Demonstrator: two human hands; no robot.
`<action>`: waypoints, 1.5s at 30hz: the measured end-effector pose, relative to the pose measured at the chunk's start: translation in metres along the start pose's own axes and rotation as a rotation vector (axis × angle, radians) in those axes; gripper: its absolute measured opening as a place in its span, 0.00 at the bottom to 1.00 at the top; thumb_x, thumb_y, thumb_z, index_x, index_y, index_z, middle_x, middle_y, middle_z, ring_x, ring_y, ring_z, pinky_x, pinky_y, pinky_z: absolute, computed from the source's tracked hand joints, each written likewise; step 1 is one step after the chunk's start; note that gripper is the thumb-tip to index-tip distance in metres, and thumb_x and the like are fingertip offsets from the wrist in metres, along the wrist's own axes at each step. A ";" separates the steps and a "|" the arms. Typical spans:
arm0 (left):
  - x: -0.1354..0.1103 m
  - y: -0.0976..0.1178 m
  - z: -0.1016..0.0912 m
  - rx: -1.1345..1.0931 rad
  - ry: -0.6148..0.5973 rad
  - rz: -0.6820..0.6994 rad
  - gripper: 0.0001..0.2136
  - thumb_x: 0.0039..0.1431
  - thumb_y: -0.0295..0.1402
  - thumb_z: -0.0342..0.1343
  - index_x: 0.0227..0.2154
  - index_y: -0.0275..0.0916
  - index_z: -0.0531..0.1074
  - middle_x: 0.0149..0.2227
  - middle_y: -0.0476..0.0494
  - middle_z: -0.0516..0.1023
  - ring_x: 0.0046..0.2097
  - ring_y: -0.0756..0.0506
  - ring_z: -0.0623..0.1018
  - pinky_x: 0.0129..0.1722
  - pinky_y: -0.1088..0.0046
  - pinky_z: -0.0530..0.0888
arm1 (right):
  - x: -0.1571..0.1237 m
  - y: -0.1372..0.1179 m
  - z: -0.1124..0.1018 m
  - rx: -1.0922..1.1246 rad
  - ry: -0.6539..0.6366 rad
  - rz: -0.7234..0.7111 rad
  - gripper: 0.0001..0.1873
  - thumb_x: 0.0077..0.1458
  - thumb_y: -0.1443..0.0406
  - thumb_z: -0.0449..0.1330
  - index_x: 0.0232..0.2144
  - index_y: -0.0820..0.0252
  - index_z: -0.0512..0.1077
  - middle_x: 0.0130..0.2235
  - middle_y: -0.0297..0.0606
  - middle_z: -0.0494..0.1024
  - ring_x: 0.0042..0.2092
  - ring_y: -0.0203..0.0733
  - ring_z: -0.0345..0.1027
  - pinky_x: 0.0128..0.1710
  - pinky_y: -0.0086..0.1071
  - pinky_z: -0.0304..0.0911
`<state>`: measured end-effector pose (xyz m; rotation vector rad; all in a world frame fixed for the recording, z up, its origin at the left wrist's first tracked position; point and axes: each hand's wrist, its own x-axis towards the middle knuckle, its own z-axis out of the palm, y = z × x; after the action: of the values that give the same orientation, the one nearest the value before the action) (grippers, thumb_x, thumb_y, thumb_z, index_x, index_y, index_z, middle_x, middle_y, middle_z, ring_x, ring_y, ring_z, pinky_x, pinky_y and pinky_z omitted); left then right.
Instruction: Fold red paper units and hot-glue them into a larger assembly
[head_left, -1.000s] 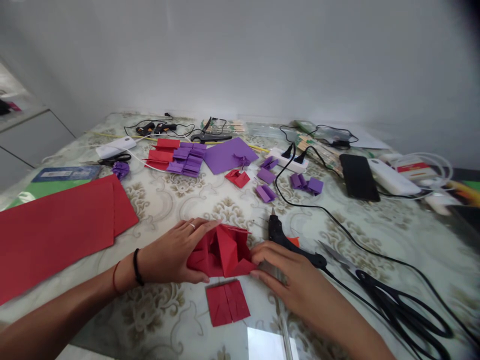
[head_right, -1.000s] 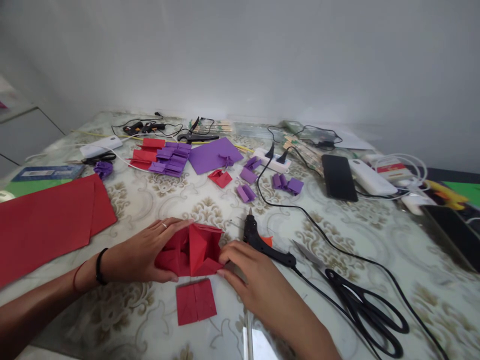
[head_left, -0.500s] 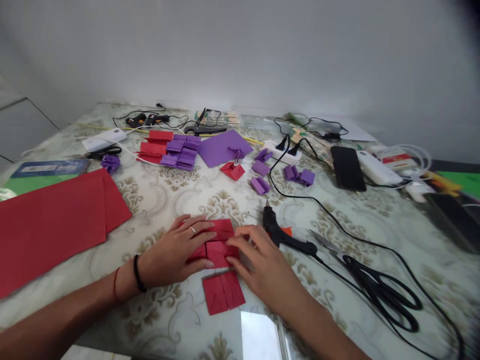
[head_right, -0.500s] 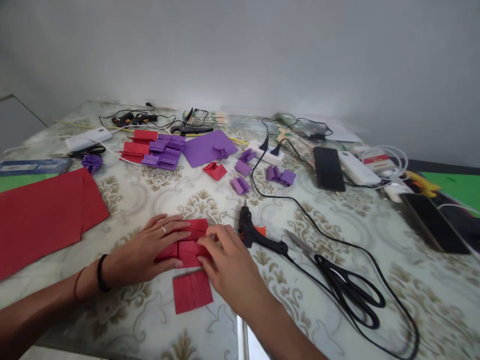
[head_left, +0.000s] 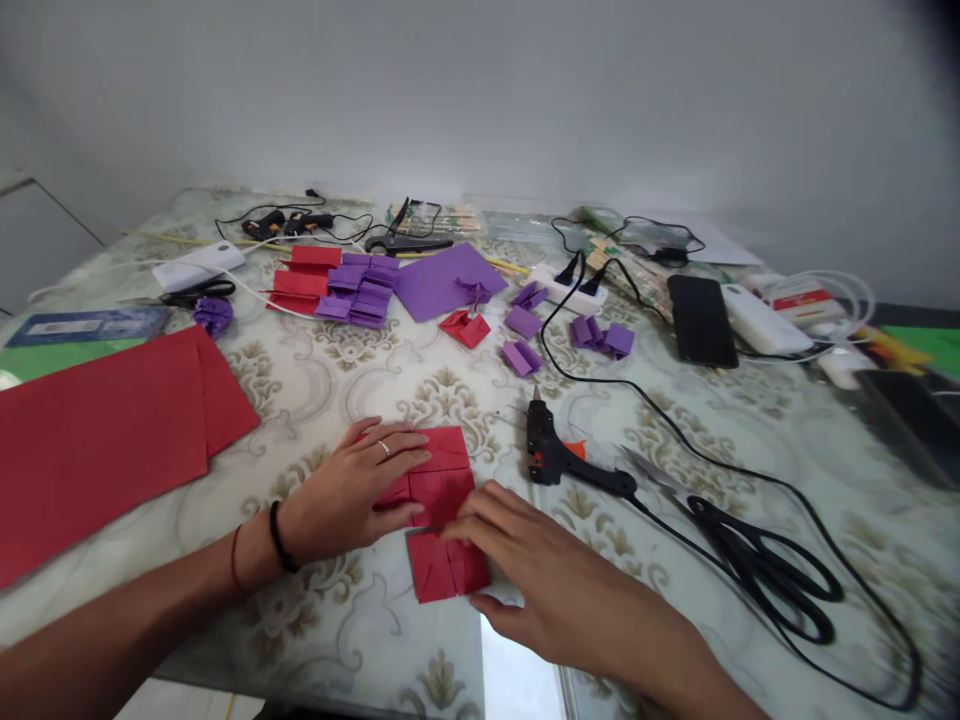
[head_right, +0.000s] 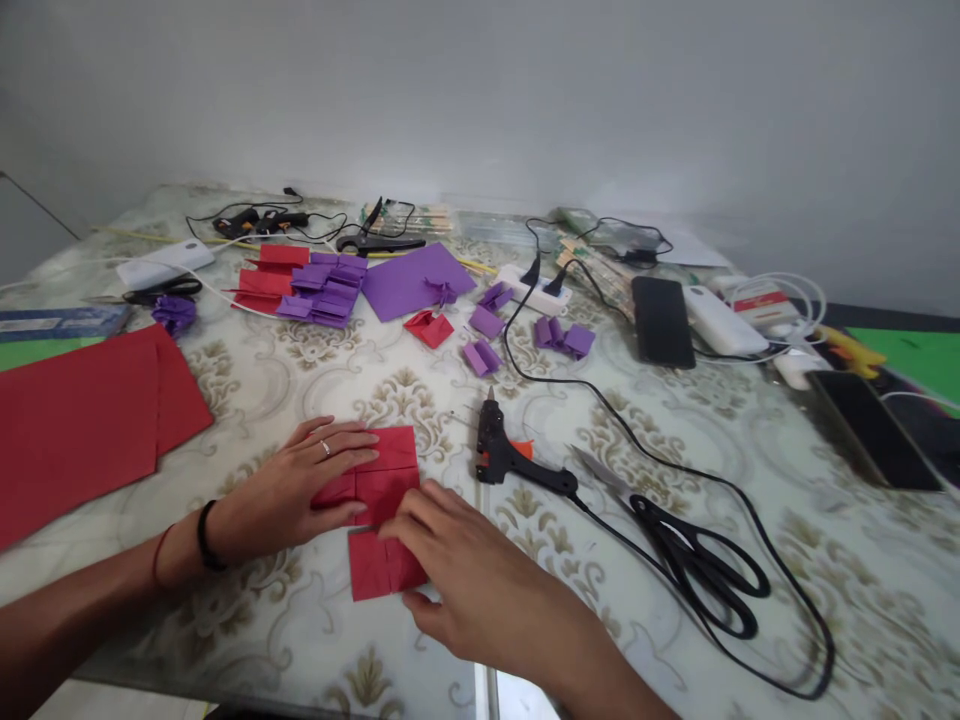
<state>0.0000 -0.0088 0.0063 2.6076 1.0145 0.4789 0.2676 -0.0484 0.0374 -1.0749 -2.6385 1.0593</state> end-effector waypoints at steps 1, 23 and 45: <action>0.000 -0.001 0.000 -0.007 0.000 0.007 0.22 0.66 0.34 0.64 0.61 0.43 0.68 0.64 0.38 0.77 0.69 0.36 0.72 0.71 0.45 0.63 | 0.000 0.000 0.000 0.004 0.005 0.014 0.23 0.55 0.74 0.69 0.53 0.58 0.75 0.54 0.43 0.76 0.60 0.54 0.67 0.63 0.51 0.67; -0.002 0.001 -0.008 -0.053 -0.013 0.070 0.15 0.65 0.32 0.62 0.54 0.41 0.75 0.59 0.37 0.78 0.60 0.35 0.76 0.62 0.49 0.73 | 0.012 0.010 -0.005 0.289 0.302 0.124 0.08 0.66 0.70 0.62 0.44 0.52 0.78 0.43 0.34 0.84 0.45 0.41 0.79 0.47 0.33 0.71; -0.001 0.026 -0.001 0.061 0.014 0.106 0.19 0.63 0.38 0.66 0.54 0.39 0.73 0.53 0.39 0.81 0.56 0.35 0.78 0.58 0.51 0.71 | 0.031 0.024 0.025 0.082 0.551 0.019 0.11 0.66 0.72 0.61 0.48 0.54 0.76 0.48 0.42 0.77 0.49 0.46 0.78 0.53 0.41 0.76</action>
<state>0.0142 -0.0275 0.0166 2.7267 0.9120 0.4997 0.2506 -0.0300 -0.0015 -1.1714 -2.1338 0.7294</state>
